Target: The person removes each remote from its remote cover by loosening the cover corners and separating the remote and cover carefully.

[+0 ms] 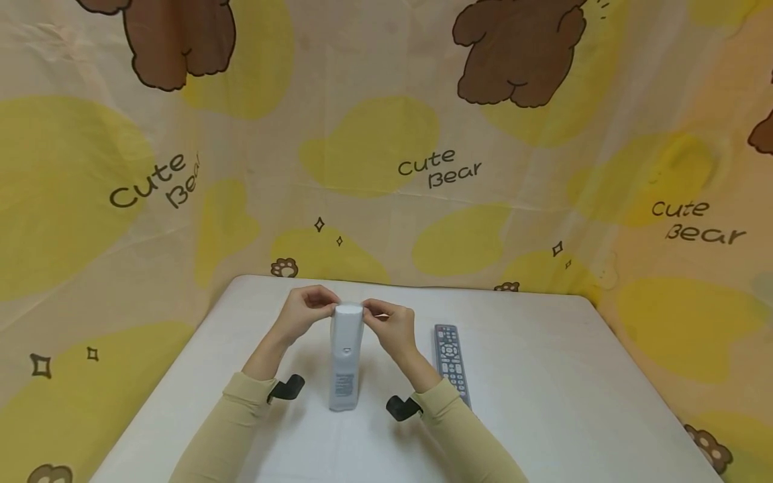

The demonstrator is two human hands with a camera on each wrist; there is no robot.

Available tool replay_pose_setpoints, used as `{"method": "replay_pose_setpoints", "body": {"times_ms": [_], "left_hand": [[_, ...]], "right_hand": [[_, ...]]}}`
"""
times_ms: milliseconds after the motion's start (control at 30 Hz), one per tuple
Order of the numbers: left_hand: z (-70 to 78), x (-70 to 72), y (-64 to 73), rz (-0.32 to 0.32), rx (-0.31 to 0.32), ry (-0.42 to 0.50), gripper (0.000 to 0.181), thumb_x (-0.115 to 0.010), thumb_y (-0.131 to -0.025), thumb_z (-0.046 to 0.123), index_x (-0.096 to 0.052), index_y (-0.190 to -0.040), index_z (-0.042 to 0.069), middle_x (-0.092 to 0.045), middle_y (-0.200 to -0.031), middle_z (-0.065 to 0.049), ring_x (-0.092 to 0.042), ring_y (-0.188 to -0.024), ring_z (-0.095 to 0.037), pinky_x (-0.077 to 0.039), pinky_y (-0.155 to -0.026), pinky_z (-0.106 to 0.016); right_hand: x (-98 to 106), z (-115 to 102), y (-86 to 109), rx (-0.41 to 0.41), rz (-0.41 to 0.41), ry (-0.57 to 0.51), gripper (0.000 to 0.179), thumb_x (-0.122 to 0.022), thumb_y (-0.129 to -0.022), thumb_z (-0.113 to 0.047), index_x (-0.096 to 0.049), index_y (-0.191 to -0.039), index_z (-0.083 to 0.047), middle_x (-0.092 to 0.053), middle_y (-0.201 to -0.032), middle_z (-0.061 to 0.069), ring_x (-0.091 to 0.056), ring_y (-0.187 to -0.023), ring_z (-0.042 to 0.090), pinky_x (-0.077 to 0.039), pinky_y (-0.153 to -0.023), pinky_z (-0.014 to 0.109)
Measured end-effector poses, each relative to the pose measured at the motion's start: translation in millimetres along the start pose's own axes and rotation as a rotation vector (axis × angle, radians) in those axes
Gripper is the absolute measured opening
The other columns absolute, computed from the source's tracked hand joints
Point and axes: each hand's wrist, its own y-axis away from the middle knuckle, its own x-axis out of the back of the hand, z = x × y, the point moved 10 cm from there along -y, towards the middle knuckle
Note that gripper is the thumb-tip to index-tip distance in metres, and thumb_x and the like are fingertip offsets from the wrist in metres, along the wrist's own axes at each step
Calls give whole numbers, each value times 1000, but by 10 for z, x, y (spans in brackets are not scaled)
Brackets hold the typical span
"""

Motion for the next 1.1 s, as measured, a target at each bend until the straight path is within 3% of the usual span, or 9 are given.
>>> {"method": "replay_pose_setpoints", "body": {"times_ms": [200, 433, 700, 933, 1100], "left_hand": [[-11, -15, -1, -7, 7, 4, 17, -68, -85, 1, -65, -97, -9, -67, -93, -9, -65, -82, -12, -55, -77, -24], [-28, -42, 0, -7, 24, 12, 16, -68, -84, 1, -65, -97, -8, -68, -91, -5, -65, -83, -13, -55, -77, -25], [-70, -61, 13, -10, 46, 16, 16, -68, -83, 0, -64, -98, -5, -68, -92, -2, -66, -85, -15, -55, -79, -25], [-131, -106, 52, -49, 91, 11, 23, -68, -85, 5, -61, -105, -2, -66, -101, -9, -65, -91, -16, -54, -82, -26], [-235, -153, 124, -80, 162, -24, 24, -63, -91, 11, -60, -112, 2, -63, -111, -13, -64, -94, -17, -53, -82, -28]], "right_hand": [[13, 9, 4, -47, 19, -20, 10, -69, -80, 3, -74, -88, 0, -73, -80, 14, -70, -71, 25, -58, -64, 26], [91, -277, 3, -78, 7, -48, 9, -67, -80, 6, -72, -87, 7, -72, -80, 19, -69, -71, 28, -57, -64, 25], [62, -138, 34, -211, -26, -149, 11, -67, -82, 3, -71, -91, 8, -71, -86, 22, -69, -76, 30, -56, -65, 20], [-5, 71, 98, -348, -44, -337, 17, -67, -84, 1, -69, -96, 11, -69, -95, 28, -70, -78, 13, -58, -72, 28], [-18, 106, 132, -378, -48, -392, 18, -68, -84, -1, -68, -98, 10, -68, -97, 28, -68, -77, 7, -58, -74, 29]]}}
